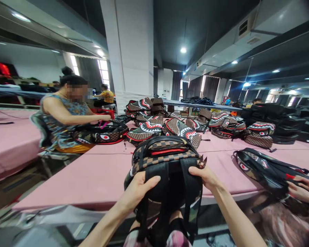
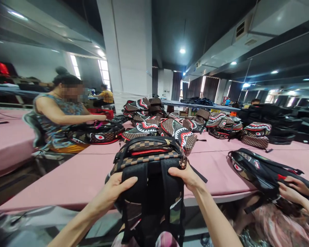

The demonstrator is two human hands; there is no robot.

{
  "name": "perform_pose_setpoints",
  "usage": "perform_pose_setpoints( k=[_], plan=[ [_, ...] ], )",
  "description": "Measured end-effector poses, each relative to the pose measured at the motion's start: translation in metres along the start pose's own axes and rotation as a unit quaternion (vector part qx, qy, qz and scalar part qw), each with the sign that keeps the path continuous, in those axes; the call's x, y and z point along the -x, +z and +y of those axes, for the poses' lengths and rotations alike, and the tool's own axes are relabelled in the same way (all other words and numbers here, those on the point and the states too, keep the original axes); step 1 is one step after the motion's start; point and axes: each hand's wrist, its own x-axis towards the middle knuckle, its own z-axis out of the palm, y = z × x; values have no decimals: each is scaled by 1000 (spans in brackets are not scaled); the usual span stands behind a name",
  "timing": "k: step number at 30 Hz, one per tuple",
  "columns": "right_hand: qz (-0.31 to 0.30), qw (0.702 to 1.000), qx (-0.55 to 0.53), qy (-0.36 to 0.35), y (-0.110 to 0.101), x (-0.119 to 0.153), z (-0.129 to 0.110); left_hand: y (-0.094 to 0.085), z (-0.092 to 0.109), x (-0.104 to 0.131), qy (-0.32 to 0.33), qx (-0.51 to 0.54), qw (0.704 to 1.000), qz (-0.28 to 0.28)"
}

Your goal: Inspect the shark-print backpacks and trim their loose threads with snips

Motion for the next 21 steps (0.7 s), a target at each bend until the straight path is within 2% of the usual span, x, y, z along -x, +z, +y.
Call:
perform_pose_setpoints(
  k=[4,6,8,10,11,13,15,16,19,21],
  plan=[
    [30,1000,-5,-9,21,21,-23,6,32,25,-26,59,997,-32],
    [67,997,-7,-23,32,20,-41,7,55,25,-15,89,996,-22],
    [115,992,-12,-46,37,4,-51,4,72,7,7,123,992,0],
    [144,988,-20,-42,34,-26,-42,-3,70,-29,4,165,986,13],
    [147,988,-26,-26,30,-43,-29,-9,59,-50,-15,189,982,12],
    [138,990,-34,23,16,-76,15,-24,19,-91,-88,231,969,0],
    [159,986,-18,52,0,-96,74,-39,-41,-118,-164,259,952,1],
    [182,981,10,60,-7,-100,105,-45,-75,-124,-191,258,947,20],
    [223,966,76,106,-19,-87,185,-52,-165,-108,-247,260,932,52],
    [230,959,90,141,-23,-71,218,-48,-204,-86,-276,288,916,51]
  ],
)
